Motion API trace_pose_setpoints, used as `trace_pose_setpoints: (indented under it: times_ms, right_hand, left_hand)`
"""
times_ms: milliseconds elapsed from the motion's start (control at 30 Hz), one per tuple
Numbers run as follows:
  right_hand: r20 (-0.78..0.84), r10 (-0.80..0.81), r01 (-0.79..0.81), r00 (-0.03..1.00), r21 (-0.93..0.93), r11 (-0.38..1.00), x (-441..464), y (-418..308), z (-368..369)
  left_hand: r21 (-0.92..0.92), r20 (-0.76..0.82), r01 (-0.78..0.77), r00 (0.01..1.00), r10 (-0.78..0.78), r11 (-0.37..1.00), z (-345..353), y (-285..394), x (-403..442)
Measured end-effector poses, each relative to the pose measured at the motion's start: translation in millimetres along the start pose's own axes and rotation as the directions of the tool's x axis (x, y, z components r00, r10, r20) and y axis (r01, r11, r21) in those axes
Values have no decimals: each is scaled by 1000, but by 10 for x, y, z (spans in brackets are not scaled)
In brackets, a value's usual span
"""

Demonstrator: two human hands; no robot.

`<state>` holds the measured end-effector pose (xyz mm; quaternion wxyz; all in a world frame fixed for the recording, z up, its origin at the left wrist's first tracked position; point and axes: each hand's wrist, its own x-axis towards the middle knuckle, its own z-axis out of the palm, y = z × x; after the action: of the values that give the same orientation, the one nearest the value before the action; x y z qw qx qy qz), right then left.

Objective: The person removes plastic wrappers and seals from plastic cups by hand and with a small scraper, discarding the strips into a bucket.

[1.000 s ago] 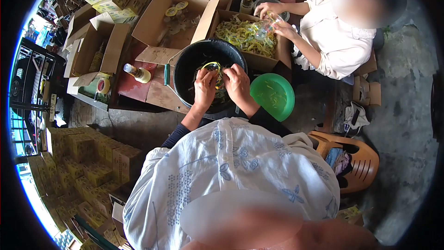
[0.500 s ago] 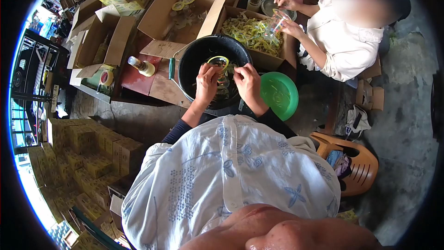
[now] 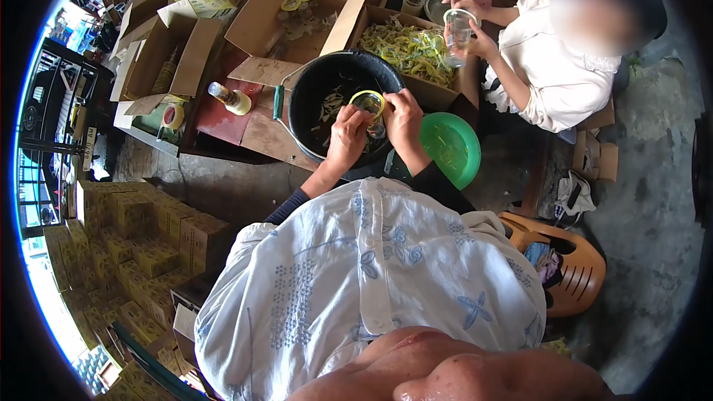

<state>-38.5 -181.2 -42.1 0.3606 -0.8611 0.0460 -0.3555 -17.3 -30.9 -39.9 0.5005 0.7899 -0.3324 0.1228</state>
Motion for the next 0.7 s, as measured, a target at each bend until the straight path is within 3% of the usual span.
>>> trace_pose_setpoints:
  times_ms: [167, 233, 367, 467, 500, 700]
  right_hand:
    - [89, 62, -77, 994, 174, 982, -72, -20, 7]
    - [105, 57, -70, 993, 125, 990, -103, -87, -32]
    - [20, 54, -56, 998, 99, 994, -84, -86, -88]
    - [-11, -136, 136, 991, 41, 990, -126, -157, -113]
    - [70, -142, 142, 987, 2, 990, -163, -144, -112]
    - [71, -121, 124, 990, -33, 992, -15, -53, 3]
  left_hand:
    - [-19, -48, 63, 997, -64, 998, -37, 10, 81]
    - [91, -48, 55, 998, -51, 994, -61, -5, 78]
    - [123, -66, 74, 996, -66, 990, -60, -49, 70]
    - [112, -81, 80, 994, -72, 990, -56, -107, 91]
    - [115, -78, 73, 995, -64, 991, -53, -118, 100]
    - [105, -11, 57, 998, -56, 993, -2, -31, 155]
